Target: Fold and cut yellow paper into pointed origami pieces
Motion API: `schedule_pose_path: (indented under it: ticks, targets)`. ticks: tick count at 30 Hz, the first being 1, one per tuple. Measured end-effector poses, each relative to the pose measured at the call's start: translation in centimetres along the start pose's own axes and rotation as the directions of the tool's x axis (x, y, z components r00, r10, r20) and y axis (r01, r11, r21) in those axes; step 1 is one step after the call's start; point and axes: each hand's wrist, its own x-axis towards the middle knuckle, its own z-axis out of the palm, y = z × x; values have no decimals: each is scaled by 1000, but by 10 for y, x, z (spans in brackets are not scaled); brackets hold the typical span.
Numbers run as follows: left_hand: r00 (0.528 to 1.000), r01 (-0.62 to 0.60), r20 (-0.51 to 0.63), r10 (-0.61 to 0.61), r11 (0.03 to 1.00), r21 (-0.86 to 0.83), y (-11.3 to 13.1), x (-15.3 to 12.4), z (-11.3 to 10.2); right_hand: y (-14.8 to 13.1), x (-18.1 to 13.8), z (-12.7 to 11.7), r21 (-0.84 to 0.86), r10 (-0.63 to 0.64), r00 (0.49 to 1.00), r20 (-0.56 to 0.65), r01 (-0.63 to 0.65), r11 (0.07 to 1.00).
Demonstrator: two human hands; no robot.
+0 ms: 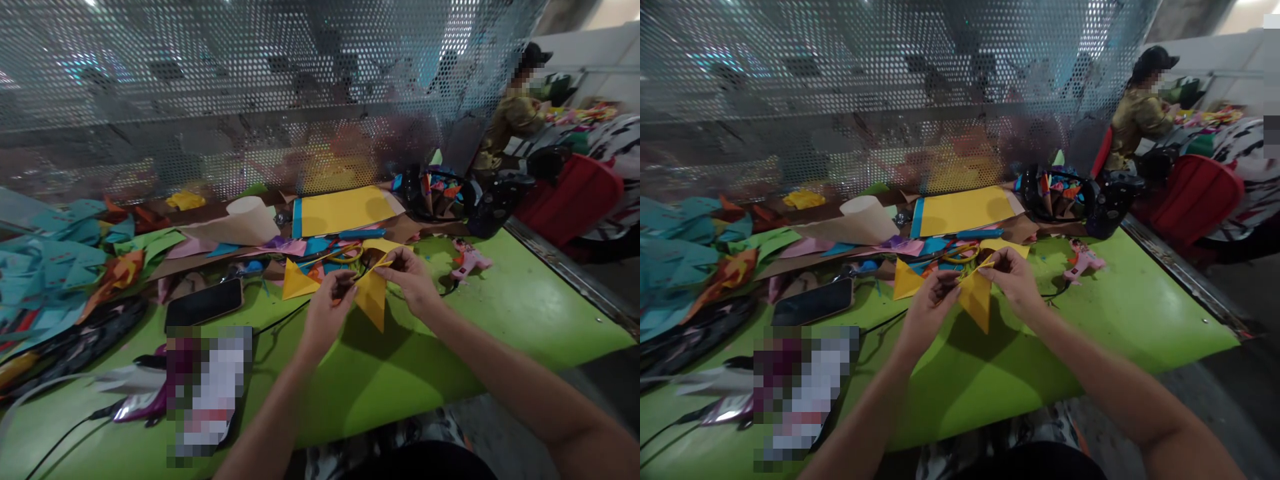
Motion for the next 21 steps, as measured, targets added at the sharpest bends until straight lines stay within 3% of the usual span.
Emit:
schedule_pose_path:
  ticks: [5,8,14,21]
  targets:
    - [990,62,125,-67,997,47,-2,1,2,-6,-6,4,-7,9,1000,23,-9,1000]
    - [991,81,101,-89,993,81,-3,0,2,-10,-7,4,-15,32,998,54,-31,999]
    - [986,136,97,-135,991,-6,2,0,2,-12,-6,0,-80,46,993,105,-38,996]
    - [961,276,81,-266,945,-176,3,0,-1,-13,-3,-6,65,74,986,152,-85,994]
